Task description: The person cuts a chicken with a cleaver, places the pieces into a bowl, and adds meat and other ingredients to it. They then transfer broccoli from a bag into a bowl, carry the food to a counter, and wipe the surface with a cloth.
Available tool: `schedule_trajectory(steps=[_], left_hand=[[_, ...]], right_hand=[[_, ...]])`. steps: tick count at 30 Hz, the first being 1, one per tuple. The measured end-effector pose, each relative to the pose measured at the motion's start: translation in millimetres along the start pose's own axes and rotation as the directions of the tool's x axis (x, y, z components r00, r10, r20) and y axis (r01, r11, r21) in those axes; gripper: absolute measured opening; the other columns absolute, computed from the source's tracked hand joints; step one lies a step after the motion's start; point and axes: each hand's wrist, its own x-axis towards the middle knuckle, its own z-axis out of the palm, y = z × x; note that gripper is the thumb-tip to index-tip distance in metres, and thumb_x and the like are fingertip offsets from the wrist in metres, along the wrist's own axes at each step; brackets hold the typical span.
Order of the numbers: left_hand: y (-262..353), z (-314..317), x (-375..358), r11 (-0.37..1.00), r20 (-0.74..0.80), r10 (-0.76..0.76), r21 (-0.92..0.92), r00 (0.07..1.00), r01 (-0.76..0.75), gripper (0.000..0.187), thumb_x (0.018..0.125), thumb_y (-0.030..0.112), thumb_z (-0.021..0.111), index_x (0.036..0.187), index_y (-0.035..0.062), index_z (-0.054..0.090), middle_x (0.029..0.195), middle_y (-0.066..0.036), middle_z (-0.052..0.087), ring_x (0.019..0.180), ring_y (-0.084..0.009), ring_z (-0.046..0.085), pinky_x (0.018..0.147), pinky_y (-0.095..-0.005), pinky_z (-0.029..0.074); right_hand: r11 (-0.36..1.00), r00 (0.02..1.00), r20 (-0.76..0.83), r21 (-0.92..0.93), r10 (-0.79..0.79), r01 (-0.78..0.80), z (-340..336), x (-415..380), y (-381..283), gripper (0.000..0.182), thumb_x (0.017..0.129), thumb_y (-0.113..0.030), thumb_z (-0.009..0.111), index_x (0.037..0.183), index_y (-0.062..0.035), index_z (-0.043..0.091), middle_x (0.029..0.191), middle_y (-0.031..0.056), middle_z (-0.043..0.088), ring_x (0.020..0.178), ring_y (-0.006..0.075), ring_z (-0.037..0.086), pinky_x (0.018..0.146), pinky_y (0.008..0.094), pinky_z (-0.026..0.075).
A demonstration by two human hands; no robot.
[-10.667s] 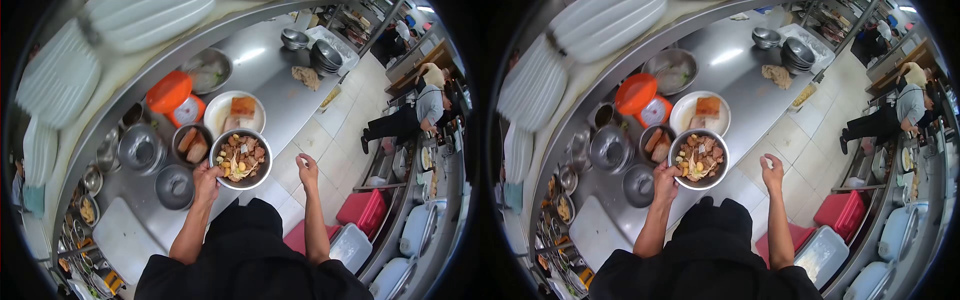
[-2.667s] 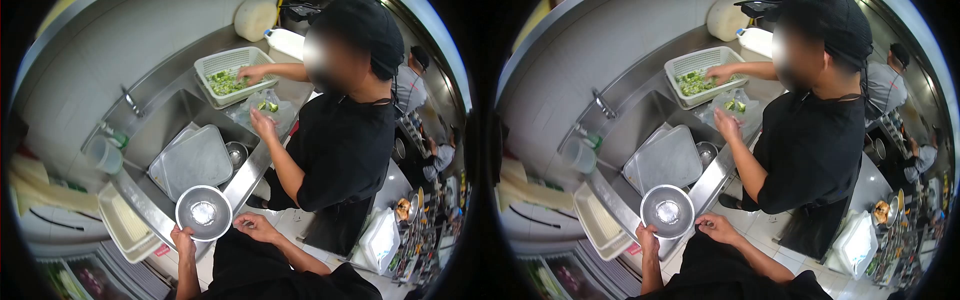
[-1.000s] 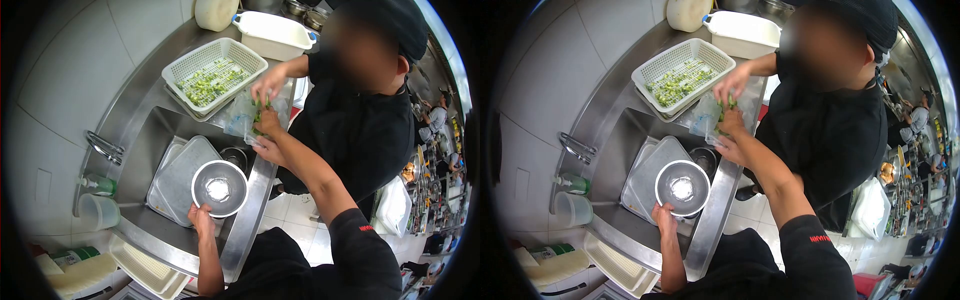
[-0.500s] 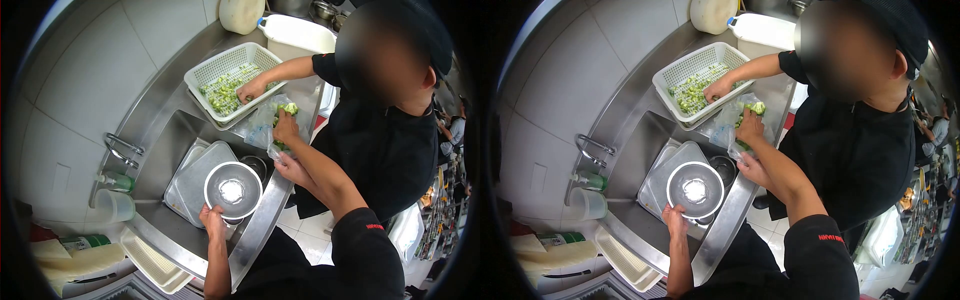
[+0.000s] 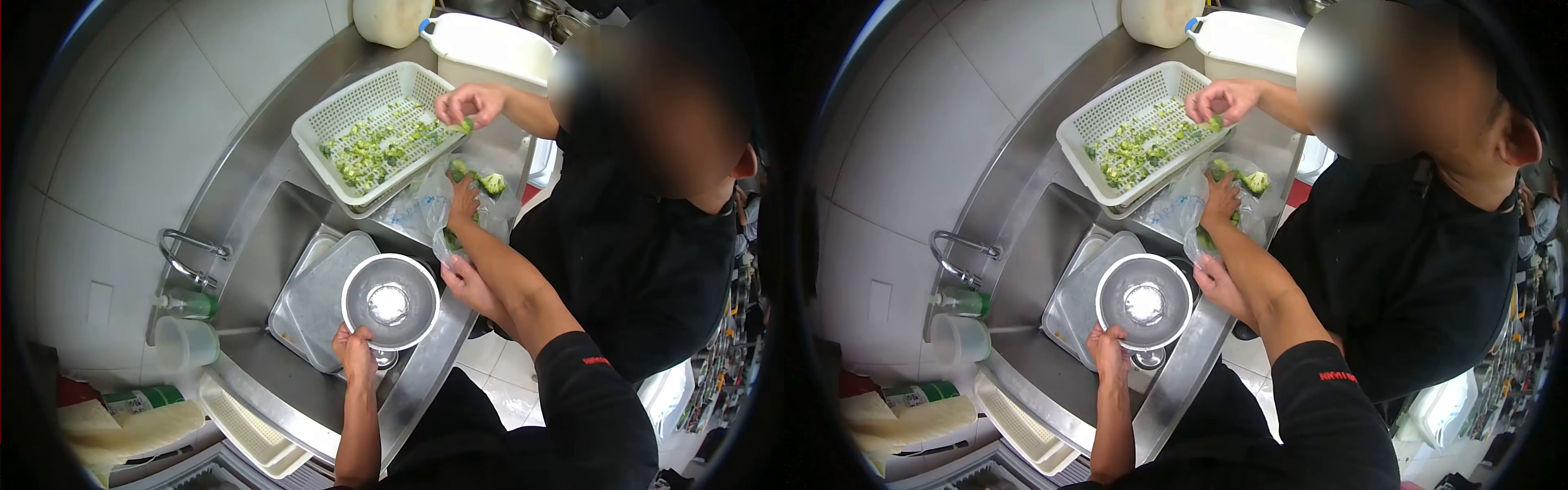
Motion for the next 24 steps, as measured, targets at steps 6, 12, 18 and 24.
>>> schedule_trajectory(steps=[6,12,18,24], left_hand=[[13,18,-1,1.000,0.007,0.002,0.010,1.000,-0.002,0.025,0.058,-0.012,0.047,0.079,-0.0031,0.058,0.074,-0.007,0.062,0.059,-0.0122,0.055,0.056,-0.0233,0.044],[36,31,0,0.998,0.118,0.036,0.039,0.992,-0.041,0.026,0.058,-0.013,0.046,0.080,-0.0041,0.058,0.076,-0.008,0.062,0.060,-0.0115,0.055,0.057,-0.0227,0.044],[49,44,3,0.996,0.136,0.075,0.035,0.988,-0.081,0.025,0.058,-0.012,0.046,0.079,-0.0041,0.059,0.074,-0.007,0.062,0.059,-0.0104,0.053,0.056,-0.0215,0.042],[37,42,8,0.998,0.095,0.038,0.047,0.995,-0.042,0.021,0.059,-0.009,0.048,0.077,-0.0025,0.058,0.070,-0.005,0.060,0.056,-0.0092,0.050,0.052,-0.0209,0.040]], right_hand=[[0.967,0.980,-0.062,-0.188,-0.189,0.175,37,28,6,0.042,0.084,-0.014,0.051,0.116,-0.0404,0.048,0.121,0.0095,0.036,0.092,0.0348,0.053,0.062,0.0370,0.053],[0.977,0.992,0.124,0.214,-0.033,0.005,11,42,4,0.030,0.082,-0.026,0.053,0.111,-0.0352,0.054,0.116,0.0084,0.040,0.088,0.0365,0.057,0.065,0.0391,0.054],[0.935,0.988,0.129,0.352,-0.083,0.033,11,57,15,0.026,0.080,-0.022,0.054,0.103,-0.0151,0.062,0.110,0.0174,0.047,0.091,0.0393,0.059,0.079,0.0463,0.050],[0.958,0.954,0.285,-0.234,-0.094,0.164,-102,54,-8,0.046,0.058,-0.026,0.065,0.099,-0.0041,0.063,0.114,0.0181,0.050,0.104,0.0331,0.055,0.081,0.0363,0.050]])
